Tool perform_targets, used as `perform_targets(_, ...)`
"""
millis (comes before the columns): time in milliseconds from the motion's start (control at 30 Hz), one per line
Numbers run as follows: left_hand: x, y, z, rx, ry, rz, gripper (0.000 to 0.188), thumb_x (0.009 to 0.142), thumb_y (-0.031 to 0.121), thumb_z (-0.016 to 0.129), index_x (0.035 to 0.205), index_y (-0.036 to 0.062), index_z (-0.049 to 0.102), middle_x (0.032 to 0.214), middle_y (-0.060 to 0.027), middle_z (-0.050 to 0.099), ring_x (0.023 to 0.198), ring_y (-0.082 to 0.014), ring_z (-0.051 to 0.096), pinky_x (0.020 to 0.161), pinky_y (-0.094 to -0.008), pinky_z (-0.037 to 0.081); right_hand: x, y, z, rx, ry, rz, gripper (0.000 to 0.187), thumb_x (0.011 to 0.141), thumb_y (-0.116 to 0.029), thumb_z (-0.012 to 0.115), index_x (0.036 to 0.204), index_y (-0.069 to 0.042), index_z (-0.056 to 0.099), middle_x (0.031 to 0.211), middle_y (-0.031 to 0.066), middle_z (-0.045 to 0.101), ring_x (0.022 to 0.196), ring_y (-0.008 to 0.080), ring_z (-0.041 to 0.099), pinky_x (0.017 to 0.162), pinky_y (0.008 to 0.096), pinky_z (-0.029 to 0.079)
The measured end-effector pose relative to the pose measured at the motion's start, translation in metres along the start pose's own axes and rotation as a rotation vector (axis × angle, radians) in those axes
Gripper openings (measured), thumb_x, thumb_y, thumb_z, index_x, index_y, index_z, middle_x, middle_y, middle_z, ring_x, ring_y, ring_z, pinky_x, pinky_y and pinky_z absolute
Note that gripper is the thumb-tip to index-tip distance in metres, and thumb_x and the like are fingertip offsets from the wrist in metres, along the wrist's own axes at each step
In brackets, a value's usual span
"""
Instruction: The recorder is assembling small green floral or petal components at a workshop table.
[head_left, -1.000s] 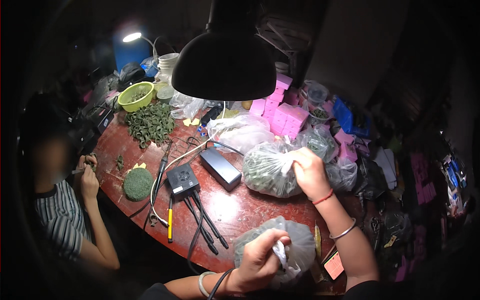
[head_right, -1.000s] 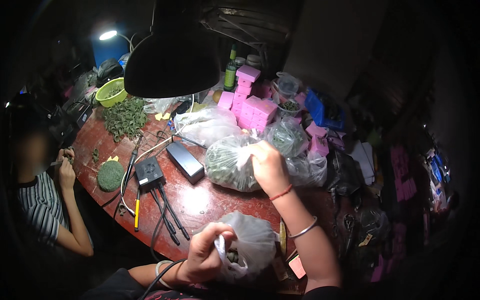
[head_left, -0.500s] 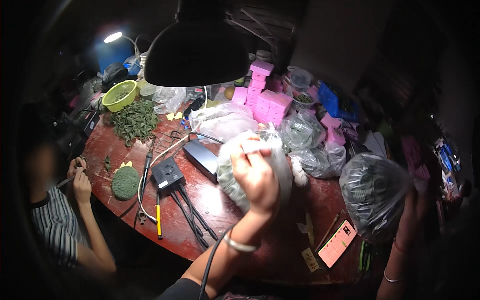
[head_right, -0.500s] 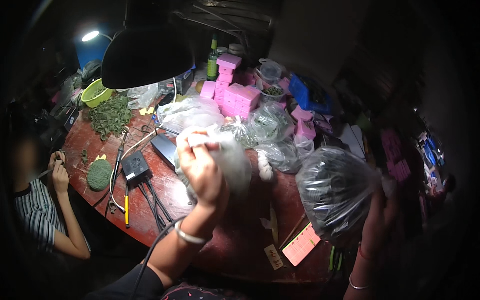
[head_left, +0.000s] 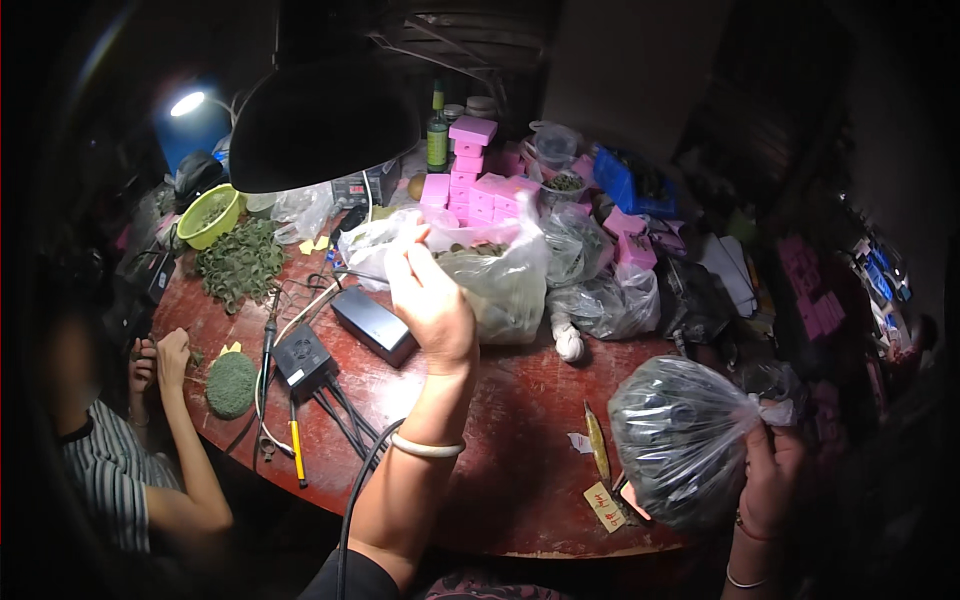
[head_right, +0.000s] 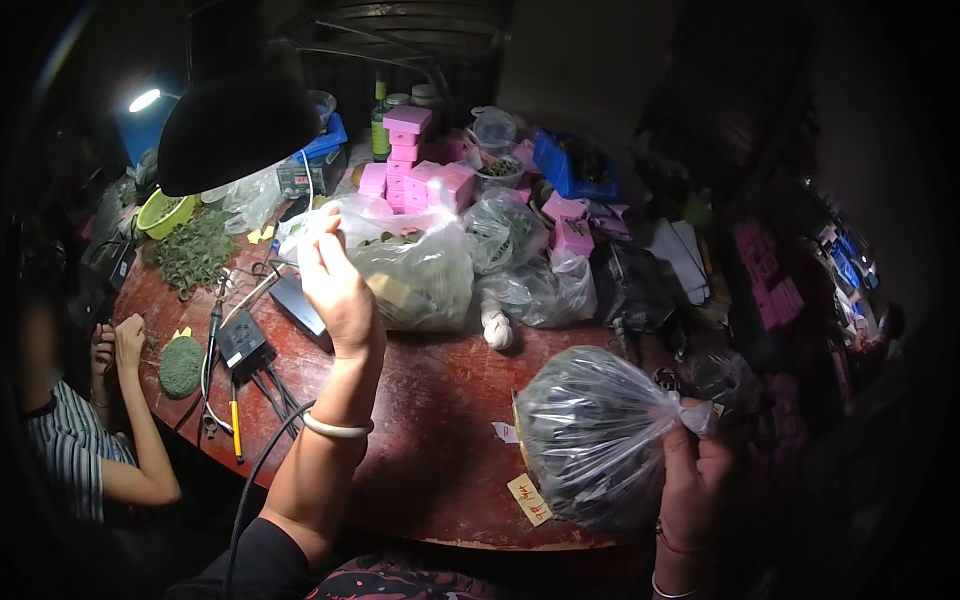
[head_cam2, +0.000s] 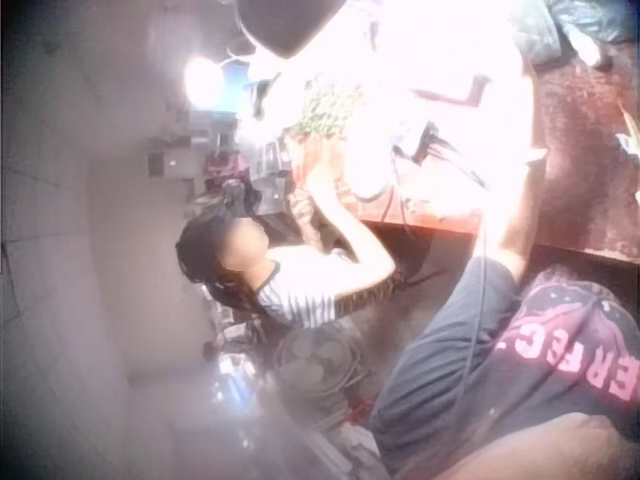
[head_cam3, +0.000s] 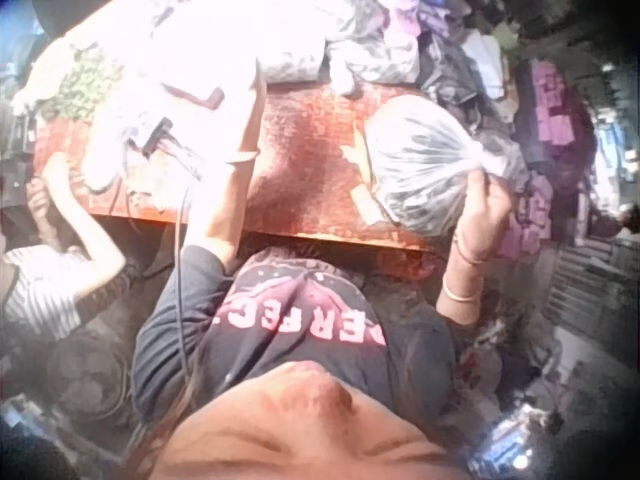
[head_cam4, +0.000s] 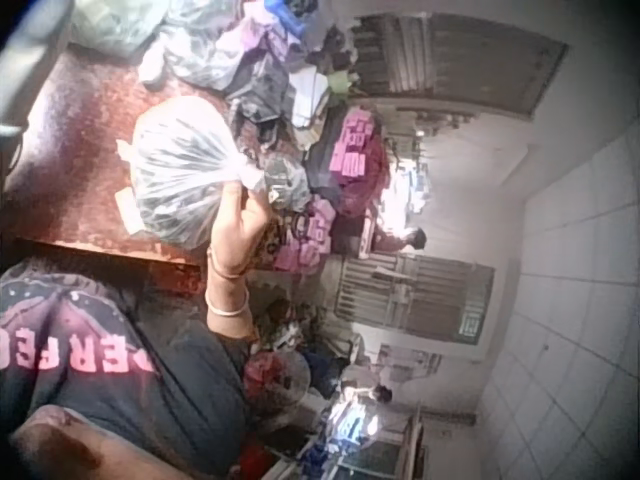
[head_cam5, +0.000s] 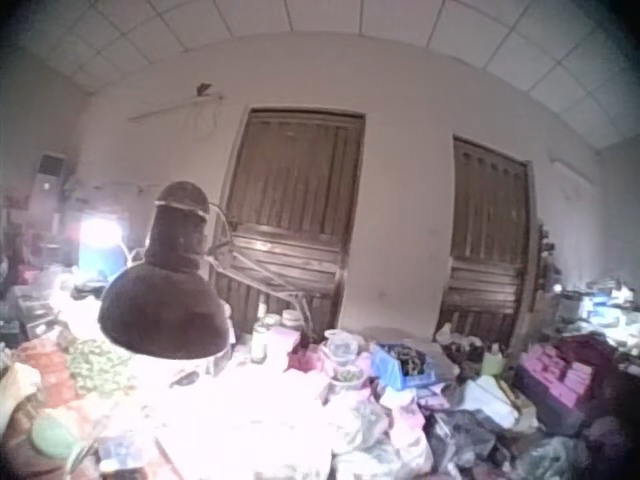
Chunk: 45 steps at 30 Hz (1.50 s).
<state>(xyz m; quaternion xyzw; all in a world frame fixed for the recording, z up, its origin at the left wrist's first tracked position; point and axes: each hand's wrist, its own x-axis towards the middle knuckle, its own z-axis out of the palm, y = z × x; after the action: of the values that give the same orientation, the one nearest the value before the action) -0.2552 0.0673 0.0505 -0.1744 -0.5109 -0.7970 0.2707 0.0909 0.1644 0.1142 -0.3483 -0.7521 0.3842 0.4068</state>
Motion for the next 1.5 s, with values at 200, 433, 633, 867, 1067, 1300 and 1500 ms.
perform_targets(200,0.026,-0.007,0.006,0.214,-0.332,-0.005,0.033,0.096,0.007,0.05,0.126,-0.0066,0.052,0.109,-0.0196,0.065,0.106,-0.0272,0.061,0.097,-0.0344,0.044,-0.009,-0.007,0.061,0.264,-0.231,0.008,0.011,0.092,0.002,0.056,0.102,0.001,0.061,0.089,0.0025,0.063,0.087,0.0084,0.057,0.075,0.024,0.045)
perform_targets(433,-0.011,0.088,-0.043,0.424,-0.604,0.197,0.053,0.084,0.003,0.065,0.132,-0.0025,0.044,0.083,-0.0139,0.068,0.074,-0.0309,0.067,0.072,-0.0373,0.053,-0.005,-0.031,0.101,-0.085,-0.52,-0.372,0.014,0.08,0.007,0.062,0.093,0.003,0.062,0.077,0.0099,0.059,0.062,0.0154,0.056,0.058,0.0282,0.045)
perform_targets(633,-0.06,0.093,-0.114,0.193,-1.192,0.048,0.04,0.076,0.005,0.076,0.113,0.0038,0.061,0.107,-0.0098,0.066,0.097,-0.0271,0.064,0.093,-0.0393,0.045,-0.026,-0.004,0.138,0.047,-0.599,-0.321,0.019,0.079,0.005,0.069,0.095,0.0,0.06,0.081,0.0083,0.063,0.062,0.0117,0.059,0.054,0.0246,0.045)
perform_targets(867,-0.053,0.094,-0.108,0.201,-1.192,0.074,0.034,0.073,0.003,0.076,0.105,0.0028,0.065,0.088,-0.0099,0.061,0.078,-0.0274,0.06,0.068,-0.0365,0.048,-0.032,-0.009,0.143,0.055,-0.527,-0.384,0.011,0.084,0.004,0.066,0.094,0.002,0.06,0.082,0.0104,0.065,0.069,0.0168,0.064,0.059,0.0277,0.049)
perform_targets(1067,-0.047,0.093,-0.103,0.261,-1.239,0.165,0.031,0.072,0.006,0.074,0.101,0.0036,0.062,0.087,-0.0106,0.057,0.076,-0.0312,0.057,0.066,-0.0376,0.047,-0.031,-0.006,0.145,0.104,-0.543,-0.353,0.007,0.088,0.001,0.064,0.094,0.001,0.06,0.079,0.0091,0.063,0.069,0.0165,0.062,0.063,0.0285,0.048)
perform_targets(1300,-0.057,0.098,-0.102,0.455,-1.179,0.153,0.023,0.068,0.007,0.068,0.085,0.005,0.052,0.082,-0.0136,0.048,0.078,-0.0339,0.052,0.068,-0.0404,0.042,-0.03,-0.003,0.143,0.263,-0.537,-0.113,0.013,0.088,-0.01,0.07,0.091,-0.002,0.061,0.068,0.0012,0.056,0.054,0.0042,0.04,0.049,0.0228,0.035)
perform_targets(1500,-0.065,0.095,-0.111,0.377,-1.136,0.134,0.027,0.067,0.005,0.069,0.091,0.0036,0.056,0.082,-0.0127,0.052,0.075,-0.033,0.055,0.066,-0.0411,0.046,-0.02,-0.004,0.126,0.066,-0.626,-0.337,0.012,0.082,-0.004,0.073,0.091,-0.002,0.065,0.076,0.0031,0.058,0.054,0.0072,0.045,0.049,0.0231,0.037)
